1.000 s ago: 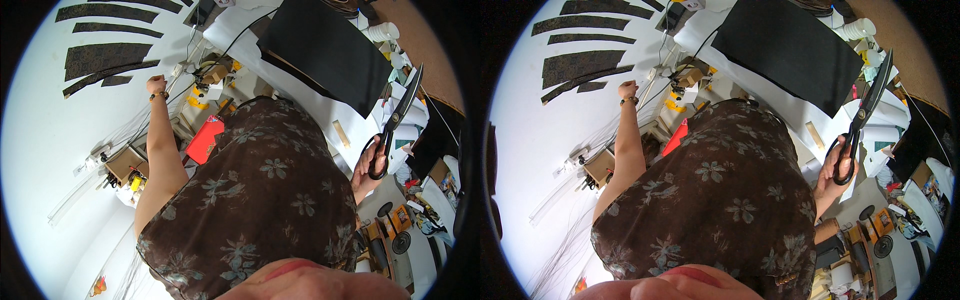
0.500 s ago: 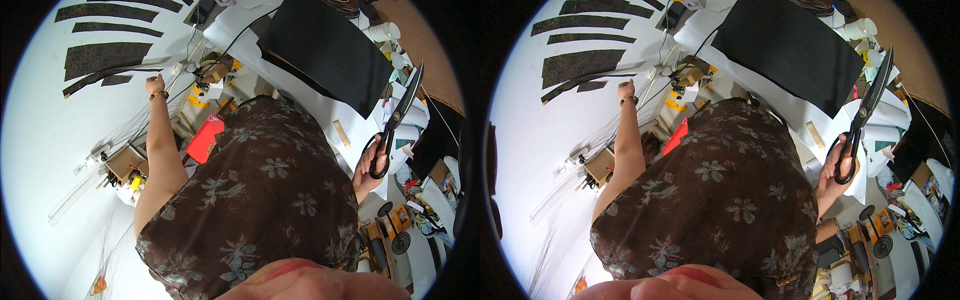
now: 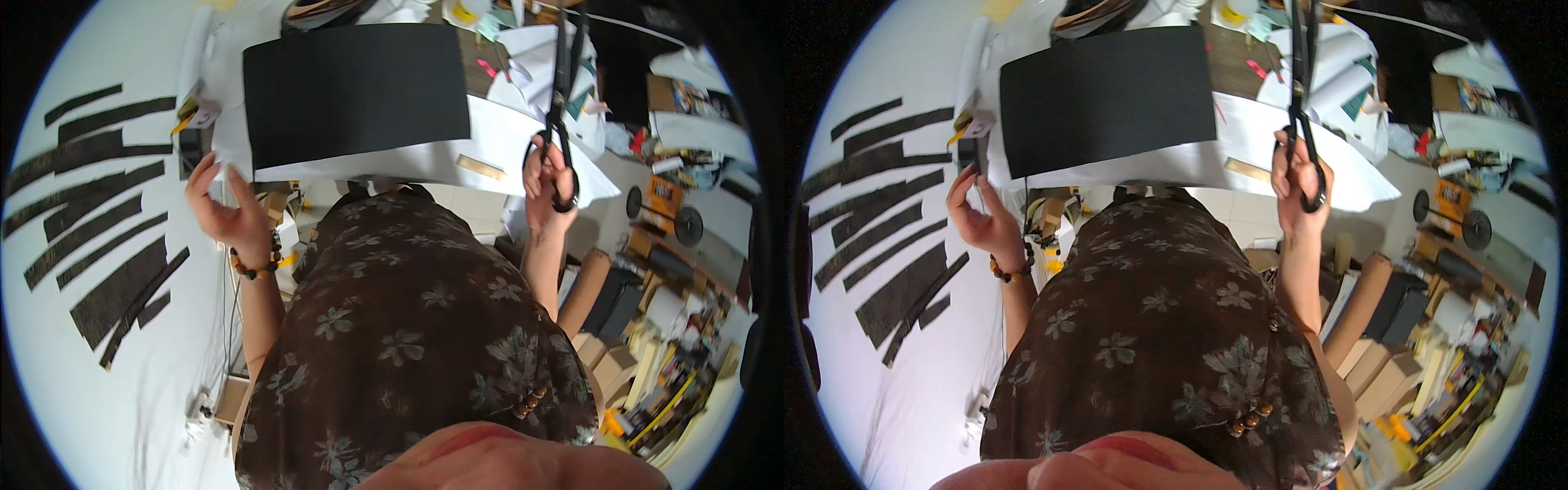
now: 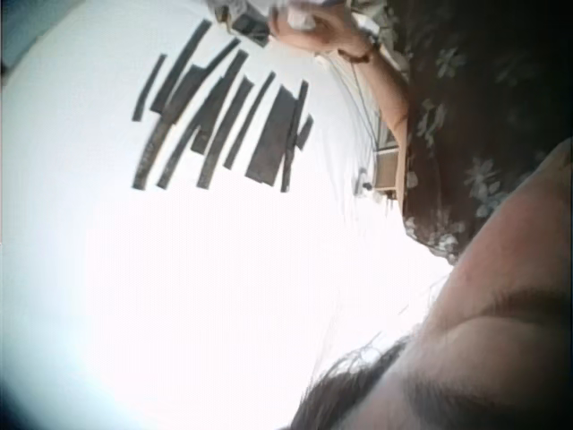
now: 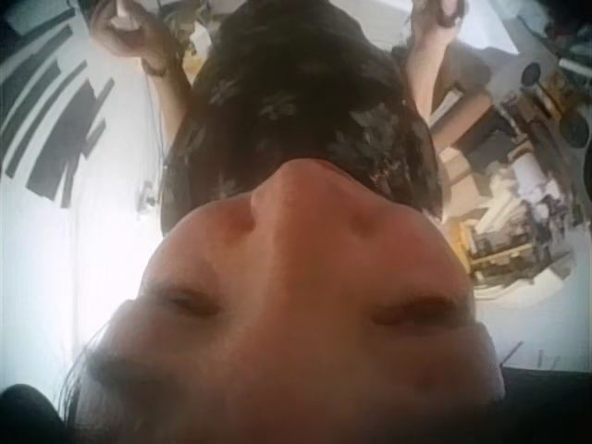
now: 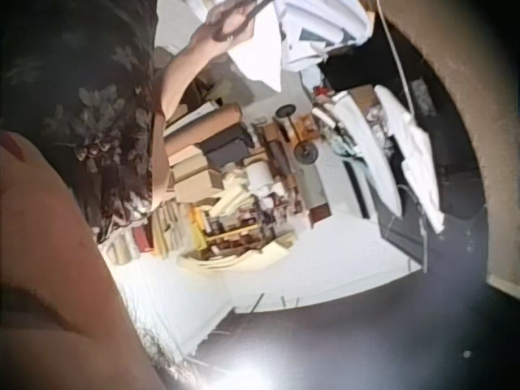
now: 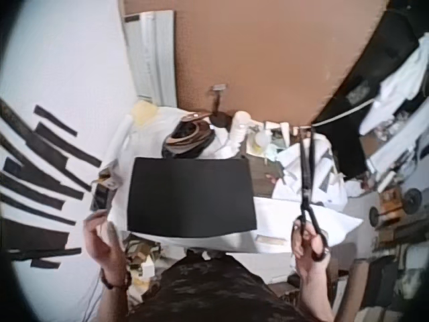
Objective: The person measures and marks a black sheet of paper using a ruler and pencil, then cuts it with scissors. They fold the cut edge, iron it, and apply glue with a brush to the folded edge.
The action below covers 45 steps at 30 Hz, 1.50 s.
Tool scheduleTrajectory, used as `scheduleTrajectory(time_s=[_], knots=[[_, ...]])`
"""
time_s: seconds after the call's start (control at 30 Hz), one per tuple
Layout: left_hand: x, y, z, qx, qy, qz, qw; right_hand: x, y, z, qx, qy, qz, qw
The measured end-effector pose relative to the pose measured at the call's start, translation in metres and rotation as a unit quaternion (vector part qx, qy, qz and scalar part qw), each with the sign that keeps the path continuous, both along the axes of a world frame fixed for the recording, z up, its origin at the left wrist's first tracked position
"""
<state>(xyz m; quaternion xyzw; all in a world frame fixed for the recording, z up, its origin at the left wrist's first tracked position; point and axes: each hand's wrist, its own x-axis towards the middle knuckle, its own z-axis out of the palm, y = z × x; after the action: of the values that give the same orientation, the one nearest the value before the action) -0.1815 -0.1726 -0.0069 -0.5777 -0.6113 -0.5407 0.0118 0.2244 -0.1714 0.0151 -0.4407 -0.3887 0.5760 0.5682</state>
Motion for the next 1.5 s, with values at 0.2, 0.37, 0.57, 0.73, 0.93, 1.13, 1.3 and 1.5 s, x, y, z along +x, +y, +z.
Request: scheduleTrajectory(time_s=[0.2,0.37,0.57,0.73,0.93,1.13,1.3,1.5], knots=[[0.072,0.050,0.045,-0.025,0.057,-0.196,0.979,-0.009,-0.018,-0.017,-0.073,-0.023,-0.121,0.990],[0.055,0.100,0.051,-0.196,-0.150,-0.273,0.930,-0.017,-0.033,-0.064,-0.171,0.102,-0.153,0.968],[0.067,0.228,0.063,-0.395,0.065,-0.403,0.823,-0.056,-0.027,-0.101,-0.243,0.205,-0.120,0.940],[0.112,0.274,0.036,-0.508,0.189,-0.444,0.713,-0.067,-0.013,-0.104,-0.251,0.315,-0.139,0.905],[0.132,0.270,0.011,-0.408,0.169,-0.492,0.750,-0.046,-0.028,-0.091,-0.206,0.192,-0.144,0.949],[0.121,0.280,0.014,-0.551,0.145,-0.486,0.663,-0.039,-0.037,-0.082,-0.185,0.166,-0.099,0.963],[0.124,0.280,0.020,-0.574,0.068,-0.495,0.649,-0.064,-0.014,-0.099,-0.278,0.253,-0.110,0.920],[0.144,0.275,0.038,-0.595,0.128,-0.503,0.614,-0.070,0.000,-0.117,-0.302,0.350,-0.116,0.879]])
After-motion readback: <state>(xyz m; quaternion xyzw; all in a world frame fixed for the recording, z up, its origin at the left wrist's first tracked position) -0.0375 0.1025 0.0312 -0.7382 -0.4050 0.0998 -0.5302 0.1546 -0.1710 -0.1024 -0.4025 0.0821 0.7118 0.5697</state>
